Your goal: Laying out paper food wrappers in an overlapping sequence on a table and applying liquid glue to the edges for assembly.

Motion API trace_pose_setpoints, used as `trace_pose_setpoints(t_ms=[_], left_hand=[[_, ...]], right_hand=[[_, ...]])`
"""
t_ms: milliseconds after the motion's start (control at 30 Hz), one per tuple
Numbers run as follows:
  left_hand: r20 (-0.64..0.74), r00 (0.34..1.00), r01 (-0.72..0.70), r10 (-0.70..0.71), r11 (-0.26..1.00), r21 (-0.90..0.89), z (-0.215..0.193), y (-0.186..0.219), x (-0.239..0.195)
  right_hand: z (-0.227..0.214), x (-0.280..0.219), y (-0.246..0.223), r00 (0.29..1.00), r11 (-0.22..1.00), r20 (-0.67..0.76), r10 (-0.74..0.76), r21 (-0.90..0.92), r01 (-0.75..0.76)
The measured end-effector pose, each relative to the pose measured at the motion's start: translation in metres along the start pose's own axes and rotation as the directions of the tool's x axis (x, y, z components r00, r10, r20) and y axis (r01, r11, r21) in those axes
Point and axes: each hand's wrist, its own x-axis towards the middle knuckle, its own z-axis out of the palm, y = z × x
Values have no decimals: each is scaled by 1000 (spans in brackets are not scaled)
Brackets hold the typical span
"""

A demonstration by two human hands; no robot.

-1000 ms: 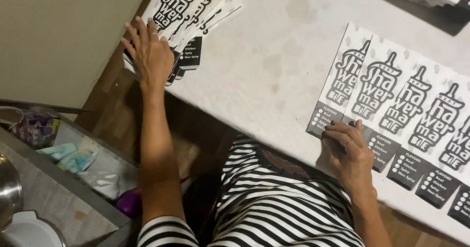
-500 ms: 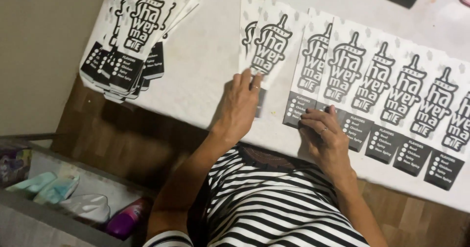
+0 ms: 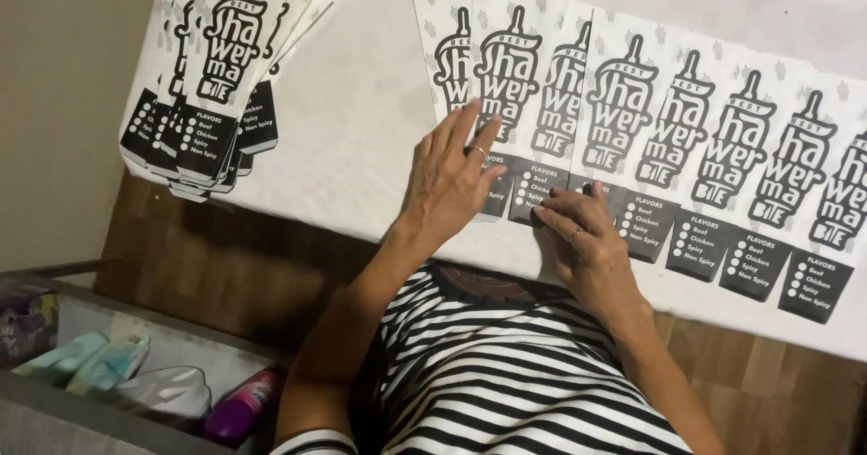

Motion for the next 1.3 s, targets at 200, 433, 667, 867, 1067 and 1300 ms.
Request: trace_pose_setpoints(t_ms=[200, 433, 667, 867, 1067, 1300], left_hand=[[30, 991, 131, -131, 991, -26, -15, -5, 7], [182, 973, 145, -139, 989, -22, -27, -33, 9], [164, 984, 91, -74, 991, -100, -35, -55, 2], [12, 999, 44, -43, 995, -94, -12, -55, -5], [-60, 996, 67, -64, 997, 47, -13, -42, -4], [108, 989, -95, 103, 992, -80, -16, -13, -2]], right_hand=[[4, -6, 8, 1000, 996, -8, 13, 94, -12], [3, -3, 5, 1000, 995, -6, 7, 98, -7], [2, 1, 1, 999, 998, -21, -25, 59, 26], [-1, 1, 0, 1000, 999, -5, -9, 53, 9], [-2, 3, -1, 1000, 997, 2, 9, 82, -9], [-3, 4, -2, 1000, 999, 2, -21, 44, 21]])
